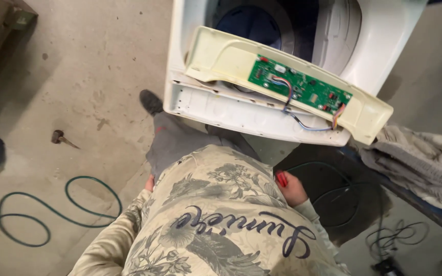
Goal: The person removes the control panel of a washing machine using a red screwdriver. They then use an orange screwdriver to unscrew and detach the circuit board from the panel housing.
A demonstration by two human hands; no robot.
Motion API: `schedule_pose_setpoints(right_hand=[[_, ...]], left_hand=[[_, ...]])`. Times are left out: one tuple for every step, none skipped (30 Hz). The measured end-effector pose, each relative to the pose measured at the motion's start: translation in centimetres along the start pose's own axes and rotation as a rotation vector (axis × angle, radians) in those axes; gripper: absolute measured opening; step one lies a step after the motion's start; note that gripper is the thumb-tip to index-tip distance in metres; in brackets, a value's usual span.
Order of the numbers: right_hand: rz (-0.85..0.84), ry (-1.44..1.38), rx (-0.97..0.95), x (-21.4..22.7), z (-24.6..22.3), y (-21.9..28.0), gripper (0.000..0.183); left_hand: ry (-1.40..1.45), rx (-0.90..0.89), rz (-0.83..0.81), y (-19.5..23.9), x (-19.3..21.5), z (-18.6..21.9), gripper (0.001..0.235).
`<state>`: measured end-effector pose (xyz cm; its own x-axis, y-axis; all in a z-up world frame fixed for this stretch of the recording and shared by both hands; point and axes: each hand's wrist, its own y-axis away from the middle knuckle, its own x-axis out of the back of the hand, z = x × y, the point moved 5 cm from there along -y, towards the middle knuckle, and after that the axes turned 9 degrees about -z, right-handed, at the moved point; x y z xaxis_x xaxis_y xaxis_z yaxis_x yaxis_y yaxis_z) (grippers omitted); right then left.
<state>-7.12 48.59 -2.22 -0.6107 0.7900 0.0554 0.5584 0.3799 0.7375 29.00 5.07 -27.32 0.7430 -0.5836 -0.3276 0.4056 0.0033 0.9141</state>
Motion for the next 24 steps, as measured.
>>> schedule_pose_setpoints(right_hand=[[-0.033,0.098,-0.054,-0.6,-1.5,0.1,0.01],[-0.065,0.196,-0.109,-1.3,-3.0,0.1,0.01],[-0.071,0.219,-0.11,-1.5,-3.7,-0.3,0.01],[-0.104,0.28,-0.044,-1.9,-4.6,-0.9,0.012],[-0.127,0.33,0.005,-2.7,-5.2,-0.4,0.017],[-0.125,0.342,-0.012,-3.7,-6.6,-1.2,0.017],[-0.114,0.249,-0.062,-5.0,-7.6,-1.6,0.019],[-0.101,0.155,-0.111,-6.4,-8.6,-2.1,0.021],[-0.088,0.164,-0.123,-8.8,-11.8,-2.8,0.021],[-0.043,0.237,0.05,-11.3,-16.0,-3.6,0.023],[-0.012,0.311,0.224,-14.1,-20.0,-4.3,0.03],[-0.009,0.321,0.211,-15.7,-21.1,-4.5,0.03],[0.047,0.456,0.189,-17.5,-22.1,-5.0,0.045],[0.103,0.591,0.165,-19.5,-23.4,-5.2,0.06],[0.089,0.597,0.195,-20.9,-23.3,-5.8,0.06],[0.041,0.552,0.188,-22.6,-23.2,-6.2,0.046],[-0.035,0.52,0.194,-24.1,-23.5,-7.6,0.032],[-0.077,0.539,0.238,-26.1,-24.0,-8.2,0.032],[-0.139,0.56,0.125,-27.6,-23.9,-9.0,0.027],[-0.198,0.587,0.012,-29.0,-23.9,-9.9,0.029],[-0.246,0.62,0.067,-31.6,-26.2,-10.8,0.029],[-0.29,0.767,0.104,-34.2,-28.4,-11.5,0.027],[-0.327,0.916,0.149,-36.5,-30.5,-12.3,0.026],[-0.37,0.95,0.212,-38.6,-32.0,-13.8,0.026]], left_hand=[[0.104,-0.005,-0.009,0.0,0.3,-0.5,0.069],[0.208,-0.01,-0.019,0.0,0.6,-0.9,0.064],[0.232,-0.013,-0.022,1.6,2.4,-0.6,0.064],[0.254,-0.015,-0.025,1.9,2.7,-0.8,0.064],[0.266,0.002,-0.026,2.5,2.7,-1.6,0.064],[0.278,0.019,-0.028,3.7,3.3,-1.6,0.064],[0.277,0.044,-0.037,4.6,4.1,-1.1,0.065],[0.276,0.069,-0.046,5.5,4.9,-0.4,0.065],[0.281,0.086,-0.056,5.4,6.2,-0.2,0.065],[0.286,0.103,-0.065,5.4,7.4,-0.1,0.066],[0.294,0.117,-0.068,5.9,8.7,-0.3,0.066],[0.302,0.131,-0.071,6.7,10.1,-0.1,0.066],[0.305,0.135,-0.072,7.3,12.0,0.7,0.067],[0.308,0.139,-0.073,8.2,13.9,1.4,0.067],[0.317,0.109,-0.07,8.0,16.2,3.0,0.068],[0.327,0.078,-0.067,7.9,18.5,4.8,0.068],[0.359,0.027,-0.053,6.9,19.3,5.7,0.069],[0.391,-0.026,-0.04,6.7,20.2,6.9,0.069],[0.122,0.063,0.026,6.9,21.1,7.2,0.071],[-0.143,0.159,0.102,7.2,22.0,7.6,0.073],[-0.097,0.102,0.13,6.8,22.6,9.2,0.073],[-0.338,0.144,0.181,6.4,23.4,10.9,0.071],[-0.574,0.195,0.241,5.7,23.9,12.5,0.07],[-0.52,0.146,0.281,5.5,24.8,14.6,0.07]])
